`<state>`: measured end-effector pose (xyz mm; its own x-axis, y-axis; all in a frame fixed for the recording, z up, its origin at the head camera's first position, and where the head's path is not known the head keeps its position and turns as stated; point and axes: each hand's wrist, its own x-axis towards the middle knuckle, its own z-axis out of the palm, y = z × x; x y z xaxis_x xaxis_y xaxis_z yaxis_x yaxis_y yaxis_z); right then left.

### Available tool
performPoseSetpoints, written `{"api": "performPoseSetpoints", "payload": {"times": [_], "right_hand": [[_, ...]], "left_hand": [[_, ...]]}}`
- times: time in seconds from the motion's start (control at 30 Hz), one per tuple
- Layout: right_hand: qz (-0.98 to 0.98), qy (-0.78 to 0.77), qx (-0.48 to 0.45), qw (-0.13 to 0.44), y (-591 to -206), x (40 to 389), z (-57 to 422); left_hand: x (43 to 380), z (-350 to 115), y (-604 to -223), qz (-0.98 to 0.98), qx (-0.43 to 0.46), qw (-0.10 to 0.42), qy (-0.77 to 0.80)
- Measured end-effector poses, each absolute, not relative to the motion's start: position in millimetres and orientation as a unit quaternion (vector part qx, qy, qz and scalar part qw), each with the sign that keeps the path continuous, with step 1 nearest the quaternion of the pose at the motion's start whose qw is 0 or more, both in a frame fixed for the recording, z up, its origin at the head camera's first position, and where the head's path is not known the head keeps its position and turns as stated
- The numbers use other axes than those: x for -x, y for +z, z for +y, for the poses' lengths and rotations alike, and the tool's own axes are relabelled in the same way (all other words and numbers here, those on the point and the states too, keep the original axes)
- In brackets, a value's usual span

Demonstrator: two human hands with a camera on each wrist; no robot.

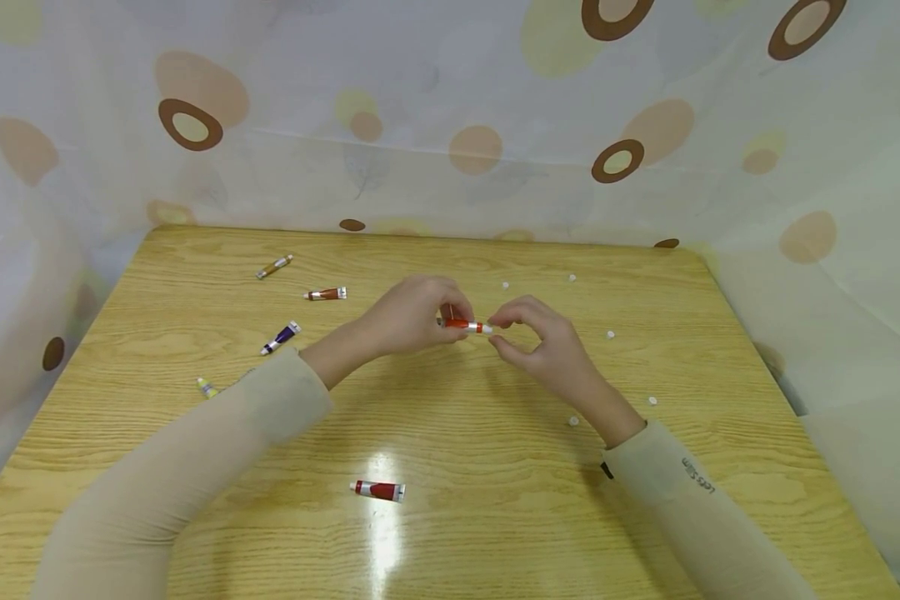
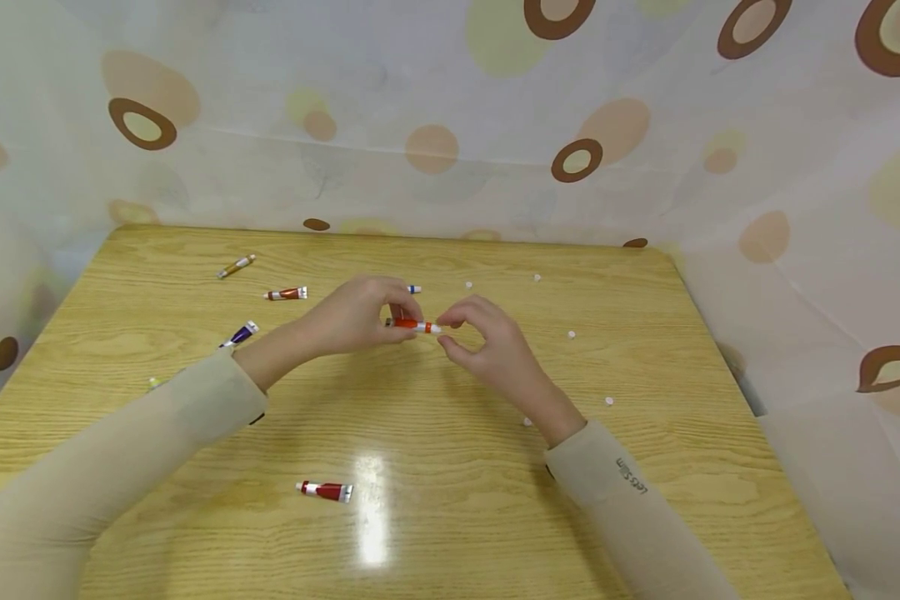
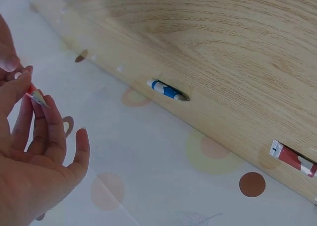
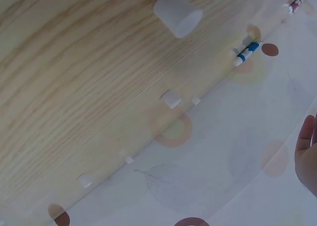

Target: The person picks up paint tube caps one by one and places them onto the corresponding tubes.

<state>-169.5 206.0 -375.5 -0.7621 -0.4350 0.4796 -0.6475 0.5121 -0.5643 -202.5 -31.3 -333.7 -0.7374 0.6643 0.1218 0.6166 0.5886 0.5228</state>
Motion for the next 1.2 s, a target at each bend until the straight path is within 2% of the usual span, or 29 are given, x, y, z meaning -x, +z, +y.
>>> {"api": "performPoseSetpoints", "payload": {"times": [1.2], "right_hand": [[-0.854,0.346,-0.344,0.179,-375.0,170.5,204.4]], "left_hand": [[199.6,-28.6,-329.9,0.884,-0.370,0.034,0.283]]}}
